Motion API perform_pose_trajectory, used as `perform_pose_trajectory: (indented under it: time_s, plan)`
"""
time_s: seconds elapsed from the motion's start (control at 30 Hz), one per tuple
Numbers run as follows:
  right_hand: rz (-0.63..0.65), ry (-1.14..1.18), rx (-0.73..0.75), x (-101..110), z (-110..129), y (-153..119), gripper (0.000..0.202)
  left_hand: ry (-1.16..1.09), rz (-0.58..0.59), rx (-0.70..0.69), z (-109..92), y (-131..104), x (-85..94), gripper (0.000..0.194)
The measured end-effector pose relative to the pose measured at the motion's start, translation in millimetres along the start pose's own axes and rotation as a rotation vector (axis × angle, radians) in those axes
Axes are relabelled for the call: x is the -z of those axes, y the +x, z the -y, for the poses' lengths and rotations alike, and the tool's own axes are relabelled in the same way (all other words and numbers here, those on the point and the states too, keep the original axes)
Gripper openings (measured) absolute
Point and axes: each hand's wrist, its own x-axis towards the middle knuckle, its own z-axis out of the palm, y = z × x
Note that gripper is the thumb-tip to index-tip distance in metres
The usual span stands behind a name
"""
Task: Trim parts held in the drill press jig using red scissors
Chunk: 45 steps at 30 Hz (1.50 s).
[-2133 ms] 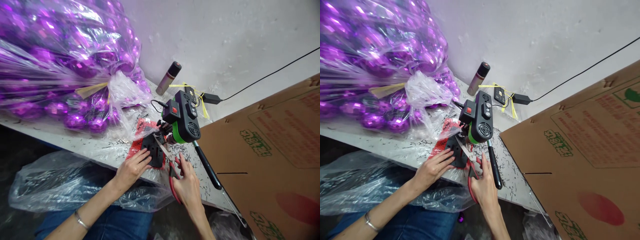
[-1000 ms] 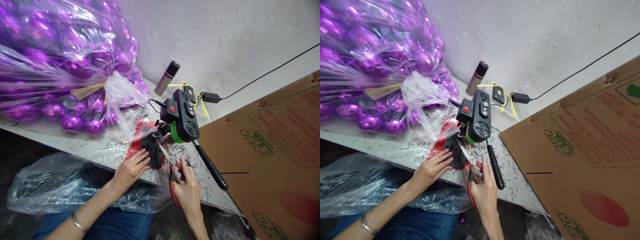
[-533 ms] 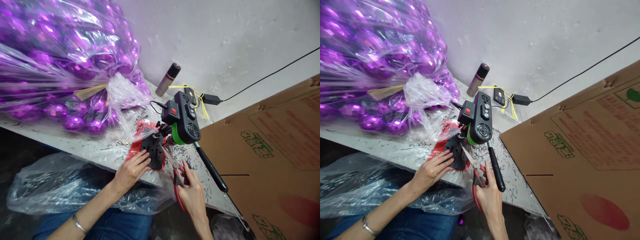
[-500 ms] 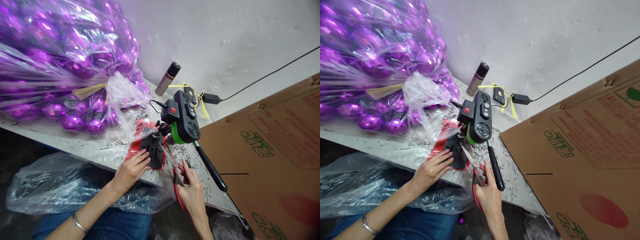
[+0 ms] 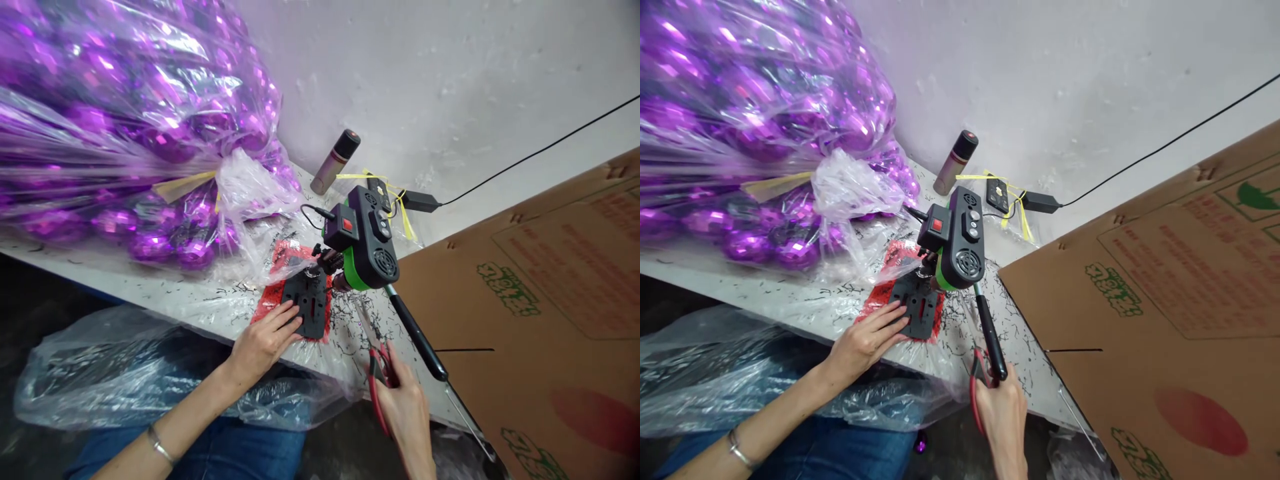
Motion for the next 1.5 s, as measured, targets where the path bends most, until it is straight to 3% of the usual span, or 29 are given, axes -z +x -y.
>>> perform_pose_trajectory:
  time_s: [0.2, 0.47, 0.73, 0.87, 1.1, 1.5]
  plan:
    - [0.082, 0.089, 0.201, -8.4, 23.8, -4.2, 0.062, -0.012, -0.005, -0.003, 0.6, -1.3, 0.0, 0.024]
    - [0.066, 0.077, 0.258, -6.9, 15.8, -7.5, 0.057, -0.003, 0.004, -0.001, -0.6, -0.5, 0.9, 0.023]
    - [0.042, 0.049, 0.292, -11.7, 42.5, 3.8, 0.060, 0.013, 0.004, -0.005, -0.4, -1.1, 1.4, 0.023]
    - [-0.028, 0.031, 0.257, -10.9, 38.9, 10.1, 0.063, 0.002, 0.004, -0.003, -0.2, -1.2, 1.2, 0.024]
    - [0.032, 0.040, 0.328, -3.1, 37.0, -3.2, 0.059, -0.008, 0.025, 0.017, -1.4, -0.5, 3.0, 0.023]
    - [0.029, 0.056, 0.334, -7.1, 46.0, 3.0, 0.063, -0.007, 0.023, 0.006, -0.5, -1.1, 3.0, 0.024]
